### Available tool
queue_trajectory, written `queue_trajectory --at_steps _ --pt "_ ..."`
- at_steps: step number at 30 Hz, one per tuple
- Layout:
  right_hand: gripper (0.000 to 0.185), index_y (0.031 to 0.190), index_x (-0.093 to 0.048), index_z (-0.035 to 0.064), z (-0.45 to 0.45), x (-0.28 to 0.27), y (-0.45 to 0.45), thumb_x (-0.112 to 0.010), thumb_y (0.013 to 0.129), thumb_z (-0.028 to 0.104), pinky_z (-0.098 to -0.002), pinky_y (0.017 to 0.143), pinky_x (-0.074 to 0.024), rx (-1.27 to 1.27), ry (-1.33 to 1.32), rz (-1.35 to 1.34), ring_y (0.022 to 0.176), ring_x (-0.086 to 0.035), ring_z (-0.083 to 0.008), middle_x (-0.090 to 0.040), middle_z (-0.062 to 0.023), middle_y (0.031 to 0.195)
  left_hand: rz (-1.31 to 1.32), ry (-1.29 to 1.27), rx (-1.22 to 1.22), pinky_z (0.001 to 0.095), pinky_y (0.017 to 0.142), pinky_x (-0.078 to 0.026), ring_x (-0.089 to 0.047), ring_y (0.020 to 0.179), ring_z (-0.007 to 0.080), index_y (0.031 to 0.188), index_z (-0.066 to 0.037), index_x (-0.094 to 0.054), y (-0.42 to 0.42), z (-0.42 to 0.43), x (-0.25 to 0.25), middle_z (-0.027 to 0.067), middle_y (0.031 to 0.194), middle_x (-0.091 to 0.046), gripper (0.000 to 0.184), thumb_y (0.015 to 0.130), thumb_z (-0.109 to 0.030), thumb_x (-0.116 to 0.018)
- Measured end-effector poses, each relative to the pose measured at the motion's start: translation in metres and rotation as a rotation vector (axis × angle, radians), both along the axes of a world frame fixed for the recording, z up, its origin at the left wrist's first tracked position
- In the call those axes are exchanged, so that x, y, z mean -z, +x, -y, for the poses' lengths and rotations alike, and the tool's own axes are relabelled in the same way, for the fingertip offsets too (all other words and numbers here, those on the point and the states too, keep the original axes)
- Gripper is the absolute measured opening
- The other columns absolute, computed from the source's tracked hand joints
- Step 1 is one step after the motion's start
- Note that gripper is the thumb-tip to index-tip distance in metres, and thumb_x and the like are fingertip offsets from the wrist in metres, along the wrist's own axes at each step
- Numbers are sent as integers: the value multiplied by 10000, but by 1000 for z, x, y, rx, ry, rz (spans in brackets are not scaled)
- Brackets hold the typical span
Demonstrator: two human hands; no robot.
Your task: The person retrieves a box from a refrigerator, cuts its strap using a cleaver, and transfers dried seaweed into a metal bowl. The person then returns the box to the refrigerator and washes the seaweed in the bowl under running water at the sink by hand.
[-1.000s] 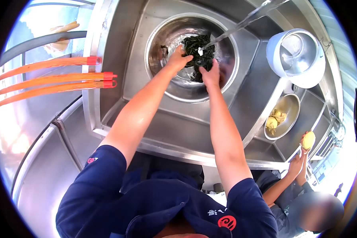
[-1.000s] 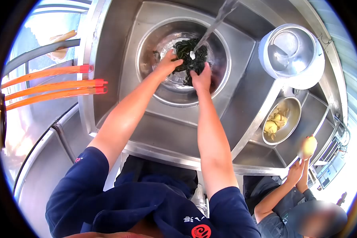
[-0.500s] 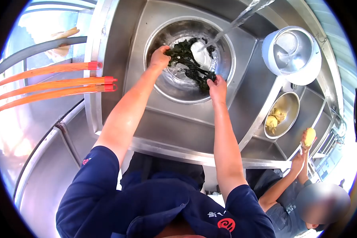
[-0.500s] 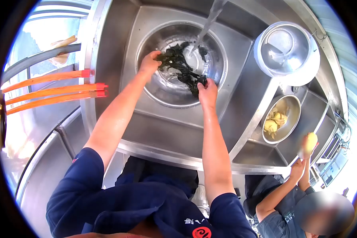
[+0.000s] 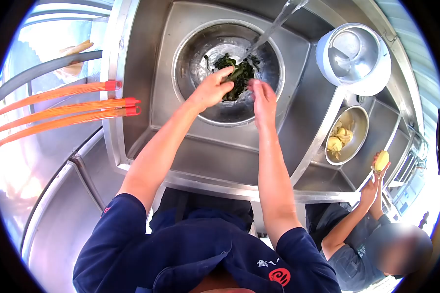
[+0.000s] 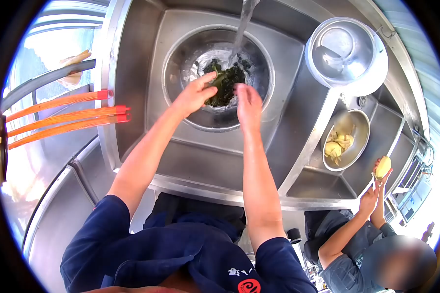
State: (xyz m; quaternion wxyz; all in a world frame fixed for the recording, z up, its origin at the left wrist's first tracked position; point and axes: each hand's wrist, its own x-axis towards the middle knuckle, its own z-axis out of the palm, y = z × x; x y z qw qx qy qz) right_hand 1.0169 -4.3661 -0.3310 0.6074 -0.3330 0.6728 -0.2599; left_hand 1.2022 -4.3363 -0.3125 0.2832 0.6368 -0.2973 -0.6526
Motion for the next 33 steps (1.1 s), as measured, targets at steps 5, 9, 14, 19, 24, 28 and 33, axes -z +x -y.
queue_trajectory --at_steps 5,9,14,19,24,28,33 --pt "143 1067 -652 85 8 8 11 -684 983 196 -277 789 -493 -15 172 528 887 -630 -111 -680 -7 982 215 -286 160 313 858 -531 -636 924 149 1513 -59 -422 -16 -26 -18 160 1173 -664 651 897 15 -620" --pt "86 1072 -645 81 17 -46 14 -646 993 116 -272 795 -500 28 -44 603 910 -643 -110 -697 -6 1005 114 -385 16 317 887 -530 -649 961 188 1499 -70 -443 -13 -38 -42 163 1231 -638 664 873 13 -649" --pt "368 1299 -596 30 -18 41 -17 -623 938 93 -379 952 -522 -311 -137 -356 1093 -660 -266 -651 -152 1280 862 -294 394 449 1021 -492 -522 1307 357 1441 -116 -527 -8 -65 -8 202 1519 -423 638 827 -68 -697" --pt "381 1276 -623 33 -32 89 -15 -626 902 103 -443 992 -507 -612 -669 -556 1147 -637 -367 -626 -208 1318 783 -259 545 457 1100 -444 -449 1382 377 1387 -41 -542 -3 -82 28 216 1579 -340 605 808 -88 -710" --pt "282 1183 -700 10 -12 85 -13 -599 937 105 -339 906 -540 -379 -156 -245 998 -725 -260 -744 -159 1096 820 -313 672 464 1150 -379 -380 1441 363 1416 -34 -518 -20 -76 44 157 1595 -343 613 835 -99 -700" --pt "324 1214 -674 2 5 91 -27 -559 916 62 -350 950 -524 -626 -16 -333 1078 -696 -273 -714 -183 1166 892 -454 883 514 1160 -326 -315 1492 278 1421 -93 -551 -41 -60 71 78 1612 -349 550 877 -123 -629" --pt "477 1295 -611 60 -11 130 3 -570 820 38 -465 1055 -458 -563 -473 -696 1304 -497 -422 -527 -208 1416 1019 -456 1010 505 1156 -319 -345 1466 238 1309 -118 -658 -15 -31 117 9 1557 -440 379 978 -190 -489"
